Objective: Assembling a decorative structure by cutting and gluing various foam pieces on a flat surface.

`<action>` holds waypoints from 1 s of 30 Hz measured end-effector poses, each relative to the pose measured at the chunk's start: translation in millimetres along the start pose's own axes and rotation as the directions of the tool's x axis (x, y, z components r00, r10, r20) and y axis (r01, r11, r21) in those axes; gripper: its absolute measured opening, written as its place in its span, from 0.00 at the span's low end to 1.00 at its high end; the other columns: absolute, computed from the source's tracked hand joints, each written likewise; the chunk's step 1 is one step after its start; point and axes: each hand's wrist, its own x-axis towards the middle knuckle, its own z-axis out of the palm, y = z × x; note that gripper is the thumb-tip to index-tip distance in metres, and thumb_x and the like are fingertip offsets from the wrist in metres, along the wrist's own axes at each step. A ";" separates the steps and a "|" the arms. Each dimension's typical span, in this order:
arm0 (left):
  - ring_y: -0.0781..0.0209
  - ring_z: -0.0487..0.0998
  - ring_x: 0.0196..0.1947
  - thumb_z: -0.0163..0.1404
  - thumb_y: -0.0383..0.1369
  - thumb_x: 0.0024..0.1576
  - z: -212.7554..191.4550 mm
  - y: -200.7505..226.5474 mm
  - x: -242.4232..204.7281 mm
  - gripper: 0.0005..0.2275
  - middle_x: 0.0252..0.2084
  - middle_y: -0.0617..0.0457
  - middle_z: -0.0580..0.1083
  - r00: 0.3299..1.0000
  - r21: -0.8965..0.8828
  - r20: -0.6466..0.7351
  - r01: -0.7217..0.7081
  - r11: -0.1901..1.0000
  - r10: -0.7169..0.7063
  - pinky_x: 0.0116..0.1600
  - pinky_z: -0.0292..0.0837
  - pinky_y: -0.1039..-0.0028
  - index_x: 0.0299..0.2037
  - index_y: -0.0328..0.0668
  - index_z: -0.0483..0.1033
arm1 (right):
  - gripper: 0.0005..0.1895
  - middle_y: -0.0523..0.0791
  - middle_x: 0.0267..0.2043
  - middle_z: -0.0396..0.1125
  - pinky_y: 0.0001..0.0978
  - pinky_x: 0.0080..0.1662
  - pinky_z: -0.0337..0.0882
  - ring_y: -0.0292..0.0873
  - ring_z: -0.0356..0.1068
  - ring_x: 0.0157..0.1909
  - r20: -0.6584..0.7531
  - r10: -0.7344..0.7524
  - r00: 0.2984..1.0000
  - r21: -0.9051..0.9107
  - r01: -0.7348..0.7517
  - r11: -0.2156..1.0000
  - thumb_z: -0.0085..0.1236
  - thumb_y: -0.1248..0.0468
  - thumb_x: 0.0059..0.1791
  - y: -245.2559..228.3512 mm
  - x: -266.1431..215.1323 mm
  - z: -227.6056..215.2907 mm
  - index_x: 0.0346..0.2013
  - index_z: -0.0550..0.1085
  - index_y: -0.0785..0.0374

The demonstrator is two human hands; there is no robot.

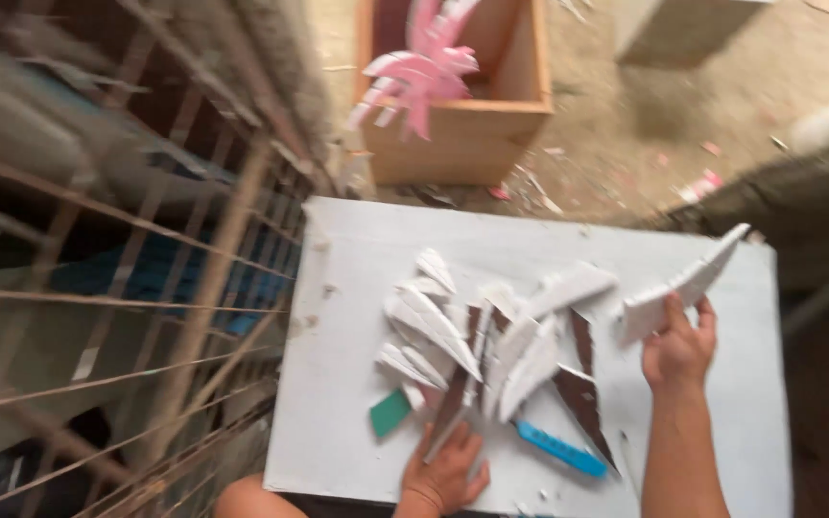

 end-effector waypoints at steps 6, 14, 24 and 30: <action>0.39 0.71 0.47 0.49 0.48 0.55 -15.4 7.7 9.1 0.15 0.41 0.45 0.69 0.997 0.056 0.060 0.053 0.997 -0.056 0.52 0.68 0.46 0.37 0.44 0.72 | 0.22 0.35 0.50 0.73 0.34 0.45 0.72 0.36 0.73 0.47 -0.273 0.171 0.947 -0.093 -0.203 0.975 0.63 0.57 0.49 -5.8 7.2 -56.3 0.57 0.68 0.43; 0.41 0.67 0.49 0.44 0.49 0.58 -14.9 8.8 9.8 0.17 0.41 0.47 0.64 0.976 0.085 0.194 0.083 0.993 -0.098 0.54 0.66 0.48 0.40 0.43 0.70 | 0.25 0.41 0.48 0.71 0.31 0.43 0.73 0.37 0.69 0.40 -0.164 0.235 0.958 -0.246 -0.271 0.931 0.61 0.61 0.50 -30.3 -44.2 -57.3 0.58 0.63 0.48; 0.43 0.66 0.50 0.41 0.49 0.59 -14.5 10.5 7.9 0.18 0.43 0.47 0.64 0.965 0.130 0.238 0.076 0.989 -0.106 0.52 0.67 0.50 0.43 0.43 0.71 | 0.42 0.40 0.47 0.62 0.33 0.52 0.67 0.39 0.66 0.43 -0.037 0.069 0.997 -0.839 -0.068 0.540 0.65 0.52 0.44 -52.5 -88.0 -59.5 0.72 0.61 0.45; 0.40 0.63 0.56 0.40 0.48 0.61 -11.4 8.6 6.7 0.16 0.46 0.45 0.63 0.952 0.101 0.277 0.103 0.990 -0.128 0.59 0.63 0.46 0.42 0.43 0.68 | 0.42 0.42 0.38 0.57 0.36 0.51 0.63 0.42 0.60 0.44 0.185 0.089 0.979 -0.934 0.147 0.327 0.63 0.42 0.44 -39.2 -66.4 -59.9 0.71 0.61 0.36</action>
